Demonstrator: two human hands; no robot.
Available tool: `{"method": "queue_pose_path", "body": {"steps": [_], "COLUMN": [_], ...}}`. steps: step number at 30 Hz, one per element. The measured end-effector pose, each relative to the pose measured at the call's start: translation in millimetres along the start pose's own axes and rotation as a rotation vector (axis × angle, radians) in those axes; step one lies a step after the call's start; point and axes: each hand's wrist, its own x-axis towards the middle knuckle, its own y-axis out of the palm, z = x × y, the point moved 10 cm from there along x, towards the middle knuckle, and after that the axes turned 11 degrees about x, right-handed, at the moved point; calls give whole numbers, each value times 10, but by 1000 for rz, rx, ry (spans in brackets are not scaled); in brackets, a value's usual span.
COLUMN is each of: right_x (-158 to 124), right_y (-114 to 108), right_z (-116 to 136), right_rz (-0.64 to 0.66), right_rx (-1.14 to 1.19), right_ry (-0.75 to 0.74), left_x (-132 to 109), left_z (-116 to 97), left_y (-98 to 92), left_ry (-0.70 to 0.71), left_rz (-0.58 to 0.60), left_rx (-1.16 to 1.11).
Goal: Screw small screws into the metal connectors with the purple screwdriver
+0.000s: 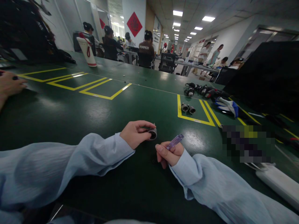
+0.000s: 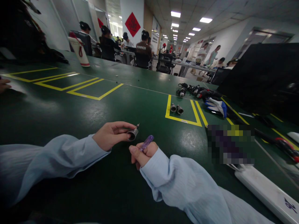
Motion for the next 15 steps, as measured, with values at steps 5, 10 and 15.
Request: {"method": "queue_pose_path", "body": {"steps": [5,10,15], "right_x": [34,-11,-141], "right_y": [30,-152,-289], "right_z": [23,326,597], "right_rz": [37,-54,-227], "right_rx": [257,255,-86], "right_ry": [-30,-302,-559], "left_x": [-6,-17,-12], "left_z": [-19,-3,3], "left_y": [5,5,17], "left_ry": [-3,-22,-10], "left_rz": [14,25,34], "left_rx": [-30,-51,-75]}}
